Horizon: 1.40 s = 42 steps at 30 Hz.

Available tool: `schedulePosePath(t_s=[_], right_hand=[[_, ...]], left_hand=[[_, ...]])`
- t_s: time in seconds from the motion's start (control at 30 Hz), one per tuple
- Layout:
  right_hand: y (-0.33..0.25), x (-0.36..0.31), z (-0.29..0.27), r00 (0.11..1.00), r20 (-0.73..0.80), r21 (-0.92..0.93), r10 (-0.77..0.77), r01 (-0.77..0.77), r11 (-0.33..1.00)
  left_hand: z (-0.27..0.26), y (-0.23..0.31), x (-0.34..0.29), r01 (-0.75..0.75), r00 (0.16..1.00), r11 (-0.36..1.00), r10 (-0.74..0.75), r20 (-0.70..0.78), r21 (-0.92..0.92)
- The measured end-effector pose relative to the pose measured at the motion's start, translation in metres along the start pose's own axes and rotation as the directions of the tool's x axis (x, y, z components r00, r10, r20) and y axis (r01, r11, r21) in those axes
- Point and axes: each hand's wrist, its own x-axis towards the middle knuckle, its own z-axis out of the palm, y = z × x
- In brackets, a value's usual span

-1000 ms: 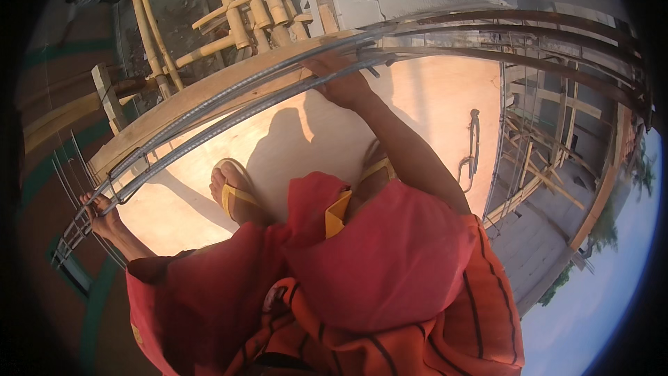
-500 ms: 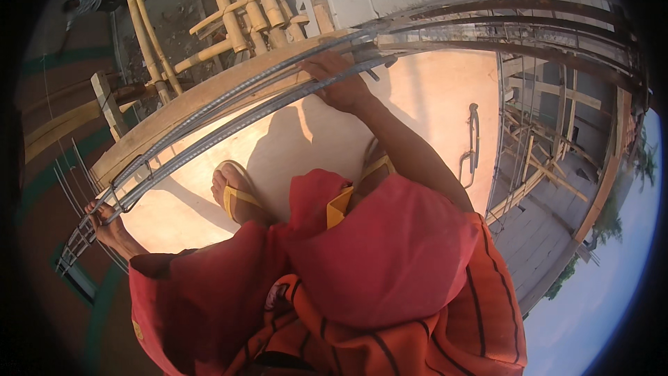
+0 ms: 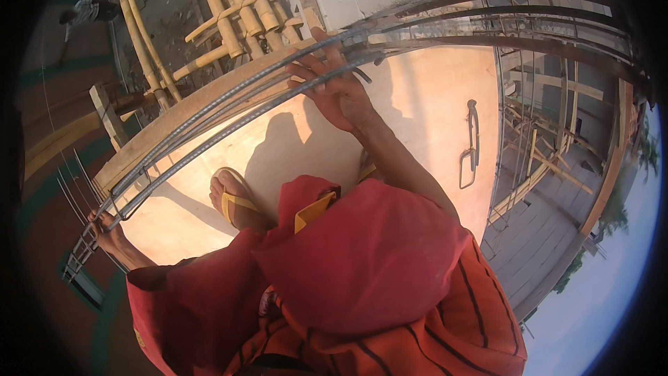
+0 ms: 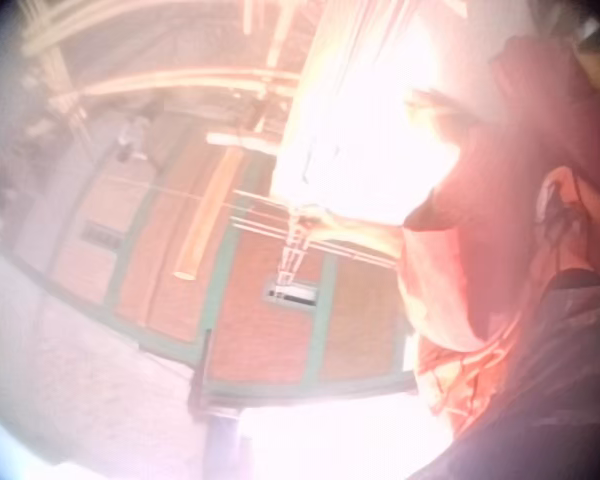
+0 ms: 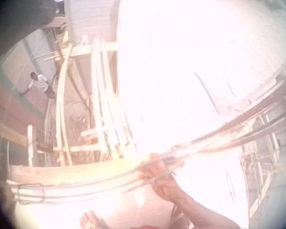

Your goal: The person assembles a rebar cage by hand, using a hook tool to twist wire around the intersections of metal rods on top of a wooden board.

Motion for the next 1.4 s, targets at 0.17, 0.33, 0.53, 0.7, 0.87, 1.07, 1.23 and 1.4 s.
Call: schedulePosePath(t_s=[0.17, 0.33, 0.53, 0.7, 0.87, 1.07, 1.23, 1.4], right_hand=[[-0.019, 0.005, 0.016, 0.997, -0.032, 0.387, -0.069, 0.076, 0.919], [-0.020, 0.021, 0.020, 0.940, -0.318, 0.312, -0.127, 0.230, 0.922], [-0.019, 0.009, 0.025, 0.877, -0.466, 0.193, -0.119, 0.231, 0.954], [-0.027, 0.026, 0.016, 0.879, -0.455, 0.137, -0.147, 0.232, 0.963], [-0.027, 0.014, 0.016, 0.845, -0.506, 0.004, -0.172, 0.201, 0.980], [-0.005, -0.034, -0.027, 0.948, -0.269, -0.711, -0.170, -0.076, 0.699], [-0.009, -0.019, -0.031, 0.955, -0.020, -0.954, -0.296, 0.070, 0.291], [0.023, -0.007, -0.029, 0.936, 0.347, -0.891, -0.056, 0.311, -0.331]], left_hand=[[0.005, -0.002, 0.001, -0.078, 0.989, 0.996, 0.083, -0.124, 0.042], [0.005, -0.003, 0.002, -0.063, 0.995, 0.998, 0.064, -0.079, 0.017], [-0.003, 0.010, 0.012, -0.003, 0.997, 0.998, -0.002, -0.073, -0.068], [-0.002, 0.009, 0.023, -0.022, 0.998, 1.000, 0.021, -0.056, -0.012], [0.056, -0.053, -0.027, -0.066, 0.974, 0.998, 0.065, -0.215, -0.001], [0.016, -0.035, -0.013, -0.159, 0.984, 0.987, 0.158, -0.077, -0.002], [0.005, -0.023, -0.006, -0.131, 0.986, 0.991, 0.131, -0.099, 0.011], [0.014, -0.034, -0.009, -0.050, 0.998, 0.997, 0.049, -0.027, -0.050]])
